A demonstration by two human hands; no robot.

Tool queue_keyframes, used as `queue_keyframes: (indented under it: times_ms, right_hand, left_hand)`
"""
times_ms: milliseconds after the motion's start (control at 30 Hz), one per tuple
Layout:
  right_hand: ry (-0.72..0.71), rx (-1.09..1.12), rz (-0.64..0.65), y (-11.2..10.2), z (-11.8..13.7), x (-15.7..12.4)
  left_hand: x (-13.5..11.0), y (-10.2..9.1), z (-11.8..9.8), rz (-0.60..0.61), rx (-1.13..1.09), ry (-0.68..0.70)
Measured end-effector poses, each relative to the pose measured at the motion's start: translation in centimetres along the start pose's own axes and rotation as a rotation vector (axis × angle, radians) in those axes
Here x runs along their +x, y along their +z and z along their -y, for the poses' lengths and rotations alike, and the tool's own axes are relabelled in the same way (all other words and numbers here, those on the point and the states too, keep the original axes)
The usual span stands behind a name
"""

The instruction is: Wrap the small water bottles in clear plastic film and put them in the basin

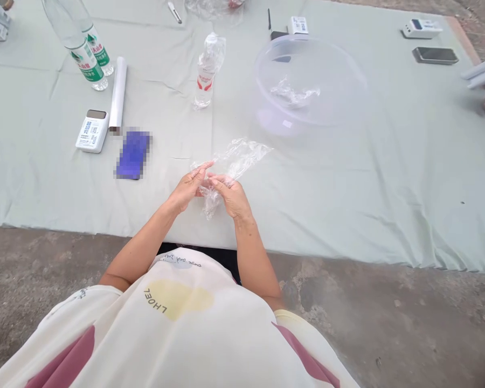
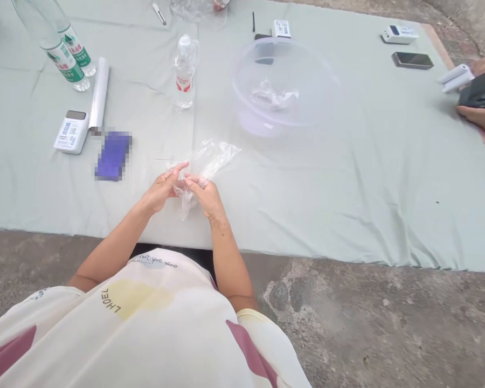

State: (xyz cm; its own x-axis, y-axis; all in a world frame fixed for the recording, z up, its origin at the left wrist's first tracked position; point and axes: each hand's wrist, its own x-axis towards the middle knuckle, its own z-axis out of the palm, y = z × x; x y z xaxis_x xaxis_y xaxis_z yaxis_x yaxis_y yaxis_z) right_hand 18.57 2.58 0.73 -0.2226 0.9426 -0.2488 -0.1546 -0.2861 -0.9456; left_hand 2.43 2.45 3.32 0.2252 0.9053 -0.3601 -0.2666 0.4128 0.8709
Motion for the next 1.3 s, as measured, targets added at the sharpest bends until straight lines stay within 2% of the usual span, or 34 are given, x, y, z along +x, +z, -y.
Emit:
queue_keyframes:
  times_ms: [100,267,467,600,667,733,800,833,900,1000,1067,1100,1167,1233,1300]
  right_hand:
    - [0.021,0.094,-0.085,0.2,-0.2,0.6]
    - [0.109,0.205,-0.201,-2.0,0.5,1.0]
    - [0.165,0.187,-0.362,-5.8,1.3,0.4]
    - [0.166,0.080,-0.490,-8.0,1.8,-0.6]
    - [0.160,-0.030,-0.529,-8.8,2.0,-1.3]
    - [0.130,-0.176,-0.557,-9.4,2.4,-2.0]
    - [0.090,-0.332,-0.577,-9.7,2.8,-2.7]
    - [0.068,-0.423,-0.591,-9.7,3.0,-3.0]
    - [0.002,-0.648,-0.639,-9.5,3.4,-3.4]
    - [-0.199,-0.963,-0.697,-8.5,3.7,-3.8]
    - [-0.319,-1.045,-0.652,-7.6,3.4,-3.7]
    - [-0.352,-1.063,-0.589,-7.2,3.2,-3.6]
    - [-0.359,-1.104,-0.389,-6.6,2.5,-3.2]
    - [-0.311,-1.183,-0.156,-6.5,1.8,-2.4]
    - [-0.253,-1.288,0.008,-6.8,1.2,-1.3]
  left_hand:
    - [0.1,-2.1,-1.0,-0.072,0.040,0.028]
    - [1.0,-5.2,-1.5,-0.156,-0.092,-0.027]
    - [2.1,-7.2,-1.3,-0.266,-0.152,-0.107]
    - [1.5,-8.0,-1.7,-0.307,-0.045,-0.093]
    - [0.8,-8.1,-2.2,-0.415,0.163,0.006]
    - [0.0,-7.9,-2.9,-0.567,0.469,0.216]
    - [-0.6,-7.1,-3.6,-0.649,0.759,0.464]
    - [-0.8,-6.5,-3.9,-0.631,0.869,0.562]
    - [-0.8,-4.9,-3.9,-0.470,1.049,0.660]
    - [-0.1,-2.2,-2.7,-0.083,1.356,0.596]
    - [0.5,-0.8,-1.4,0.103,1.546,0.491]
    - [0.8,-0.3,-0.7,0.147,1.615,0.438]
    - [1.2,0.3,0.3,0.159,1.699,0.354]
    - [1.3,0.3,0.7,0.143,1.742,0.304]
    - [1.3,-0.2,0.7,0.161,1.765,0.272]
